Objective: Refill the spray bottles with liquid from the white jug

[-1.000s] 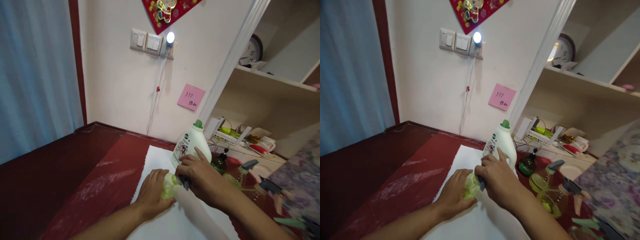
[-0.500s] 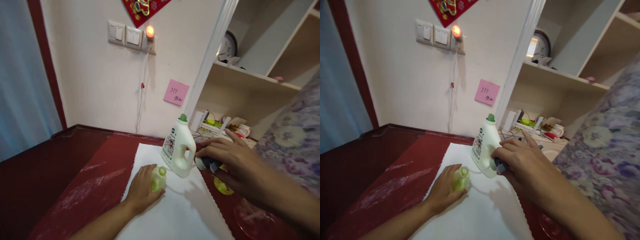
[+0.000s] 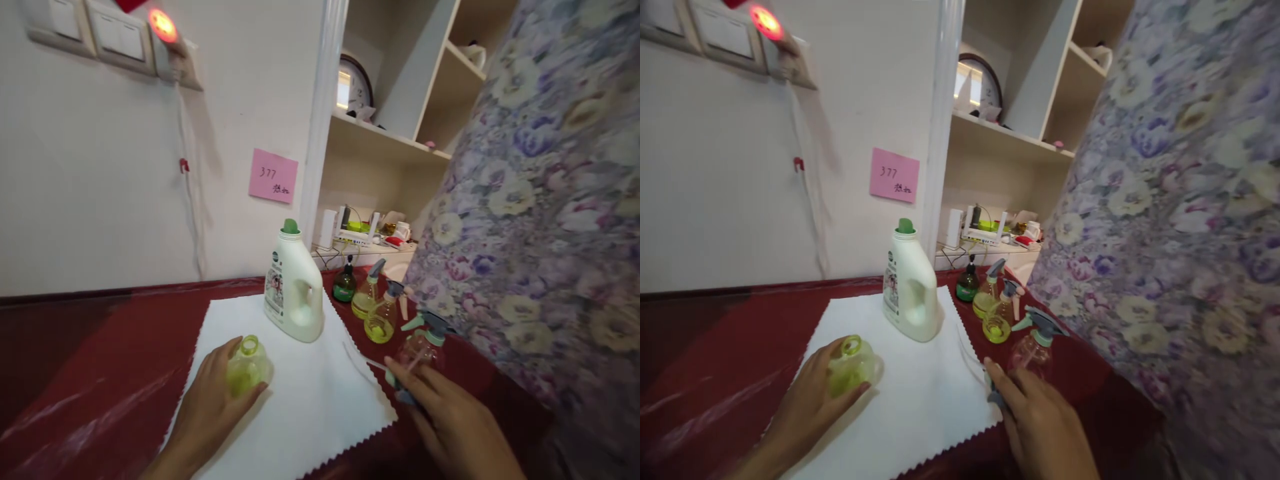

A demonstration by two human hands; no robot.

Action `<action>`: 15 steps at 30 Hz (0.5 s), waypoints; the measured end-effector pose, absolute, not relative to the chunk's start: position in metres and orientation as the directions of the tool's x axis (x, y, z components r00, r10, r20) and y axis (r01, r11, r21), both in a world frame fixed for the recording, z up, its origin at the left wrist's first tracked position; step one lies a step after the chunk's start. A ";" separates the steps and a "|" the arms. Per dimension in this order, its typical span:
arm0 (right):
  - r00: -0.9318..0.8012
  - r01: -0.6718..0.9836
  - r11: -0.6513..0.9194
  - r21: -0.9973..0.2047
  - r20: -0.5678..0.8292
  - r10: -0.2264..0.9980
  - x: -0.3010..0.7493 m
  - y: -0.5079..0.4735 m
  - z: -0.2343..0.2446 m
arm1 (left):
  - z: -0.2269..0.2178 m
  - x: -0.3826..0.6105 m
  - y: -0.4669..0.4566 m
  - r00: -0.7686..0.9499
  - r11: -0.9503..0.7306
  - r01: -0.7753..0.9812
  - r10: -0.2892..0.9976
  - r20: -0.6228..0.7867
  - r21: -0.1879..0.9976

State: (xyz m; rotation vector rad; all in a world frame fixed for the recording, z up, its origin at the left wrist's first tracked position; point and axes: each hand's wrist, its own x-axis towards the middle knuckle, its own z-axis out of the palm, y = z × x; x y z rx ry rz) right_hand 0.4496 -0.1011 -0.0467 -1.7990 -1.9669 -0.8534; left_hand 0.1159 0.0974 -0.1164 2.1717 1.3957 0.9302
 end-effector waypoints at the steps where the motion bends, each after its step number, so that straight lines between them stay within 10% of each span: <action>1: -0.126 0.980 0.011 0.199 0.579 0.806 0.453 -0.098 -0.065 | -0.117 0.116 0.098 0.284 -0.424 0.640 0.905 0.316 0.640; 15: 0.018 0.981 -0.118 0.154 0.533 0.846 0.460 -0.086 -0.141 | -0.117 0.118 0.104 0.204 -0.360 0.618 0.932 0.300 0.698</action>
